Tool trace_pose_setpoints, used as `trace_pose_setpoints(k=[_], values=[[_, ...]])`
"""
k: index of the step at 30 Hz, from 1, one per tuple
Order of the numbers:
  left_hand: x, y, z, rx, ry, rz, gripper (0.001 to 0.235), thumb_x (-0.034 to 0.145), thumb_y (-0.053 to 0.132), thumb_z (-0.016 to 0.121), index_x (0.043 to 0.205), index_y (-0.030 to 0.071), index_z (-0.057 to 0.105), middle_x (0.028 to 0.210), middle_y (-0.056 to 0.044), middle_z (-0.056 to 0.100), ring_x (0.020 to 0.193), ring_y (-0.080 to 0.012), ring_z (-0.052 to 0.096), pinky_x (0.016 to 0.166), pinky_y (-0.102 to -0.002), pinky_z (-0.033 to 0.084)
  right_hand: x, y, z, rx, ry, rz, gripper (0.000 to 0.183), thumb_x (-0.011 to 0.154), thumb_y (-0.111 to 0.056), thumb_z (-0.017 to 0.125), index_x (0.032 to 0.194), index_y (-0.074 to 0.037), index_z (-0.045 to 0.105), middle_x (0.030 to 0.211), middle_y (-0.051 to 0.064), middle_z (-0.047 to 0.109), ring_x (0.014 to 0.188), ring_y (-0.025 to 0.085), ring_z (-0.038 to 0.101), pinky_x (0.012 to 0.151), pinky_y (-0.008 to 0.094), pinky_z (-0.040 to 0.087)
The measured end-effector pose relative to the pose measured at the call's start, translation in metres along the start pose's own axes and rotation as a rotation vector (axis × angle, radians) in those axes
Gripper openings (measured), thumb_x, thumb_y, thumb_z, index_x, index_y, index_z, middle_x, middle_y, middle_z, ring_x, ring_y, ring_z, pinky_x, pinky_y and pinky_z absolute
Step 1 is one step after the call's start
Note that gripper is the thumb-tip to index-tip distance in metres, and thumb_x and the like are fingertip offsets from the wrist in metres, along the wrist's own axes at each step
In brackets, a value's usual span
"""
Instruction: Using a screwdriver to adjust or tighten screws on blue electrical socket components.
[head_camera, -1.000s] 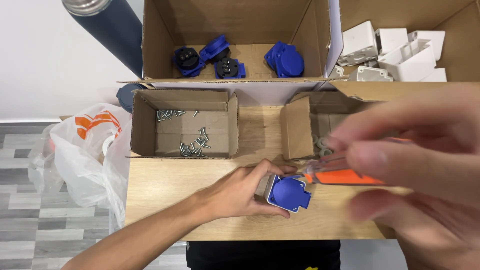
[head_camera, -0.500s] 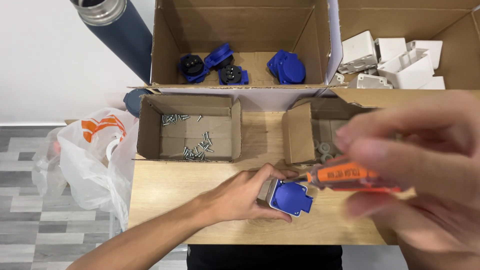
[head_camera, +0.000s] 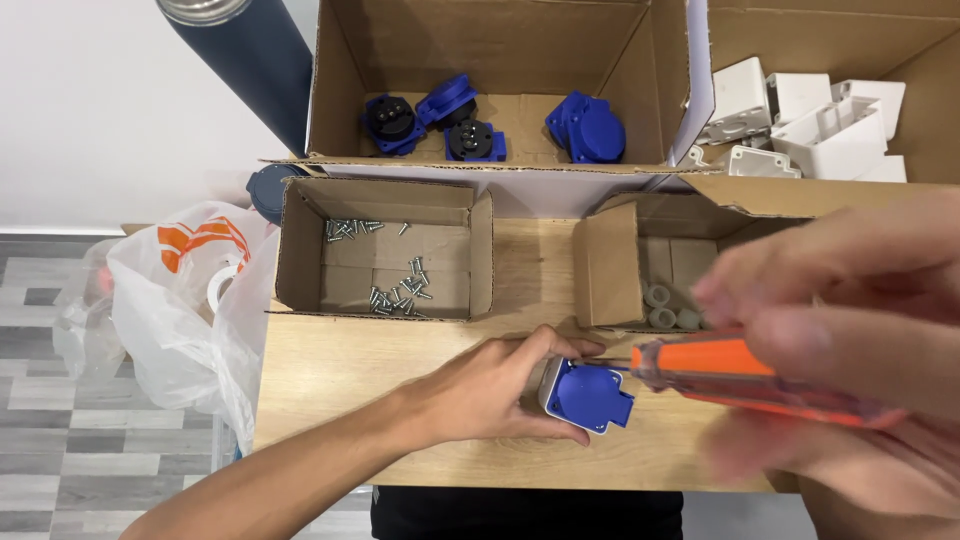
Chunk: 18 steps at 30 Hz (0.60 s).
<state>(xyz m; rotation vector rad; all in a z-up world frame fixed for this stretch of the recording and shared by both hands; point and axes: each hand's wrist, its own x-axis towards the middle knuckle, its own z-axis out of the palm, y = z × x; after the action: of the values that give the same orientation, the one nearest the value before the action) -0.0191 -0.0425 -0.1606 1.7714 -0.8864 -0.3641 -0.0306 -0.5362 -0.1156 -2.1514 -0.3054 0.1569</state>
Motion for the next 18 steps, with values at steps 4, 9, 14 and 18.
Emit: trace_pose_setpoints(k=[4,9,14,18], values=[[0.000,0.001,-0.001,0.004,0.001,0.010,0.079,0.081,0.047,0.085,0.136,0.002,0.048,0.152,-0.016,0.068,0.138,-0.0291,0.070,0.118,-0.041,0.055,0.024,-0.037,0.071,0.036,-0.012,0.076,0.081,0.036,0.014,0.060,0.114,0.003,0.078,0.140,0.015,0.074,0.110,0.014,0.080,0.056,0.013,0.057],[0.001,0.000,-0.001,0.010,0.022,0.013,0.078,0.081,0.047,0.085,0.132,0.001,0.049,0.149,-0.017,0.069,0.136,-0.0307,0.072,0.116,-0.041,0.057,0.039,-0.103,0.060,-0.089,-0.013,-0.150,0.073,0.051,-0.005,0.075,0.123,-0.008,0.069,0.129,0.010,0.070,0.105,0.012,0.078,0.081,0.022,0.064],[-0.002,-0.006,0.002,-0.019,0.065,0.094,0.075,0.083,0.047,0.083,0.136,0.008,0.046,0.149,-0.015,0.068,0.136,-0.0320,0.073,0.114,-0.041,0.060,0.074,-0.198,0.095,-0.144,-0.038,-0.463,0.068,0.080,-0.034,0.092,0.137,-0.019,0.058,0.114,0.005,0.070,0.098,0.014,0.081,0.105,0.035,0.072],[-0.003,0.004,-0.001,-0.095,0.021,0.014,0.072,0.083,0.048,0.079,0.133,0.009,0.045,0.155,-0.010,0.065,0.139,-0.0281,0.071,0.115,-0.037,0.060,0.070,-0.152,0.088,0.308,-0.184,0.108,0.051,0.099,-0.022,0.055,0.141,-0.001,0.076,0.138,0.018,0.095,0.108,0.029,0.102,0.038,0.020,0.052]])
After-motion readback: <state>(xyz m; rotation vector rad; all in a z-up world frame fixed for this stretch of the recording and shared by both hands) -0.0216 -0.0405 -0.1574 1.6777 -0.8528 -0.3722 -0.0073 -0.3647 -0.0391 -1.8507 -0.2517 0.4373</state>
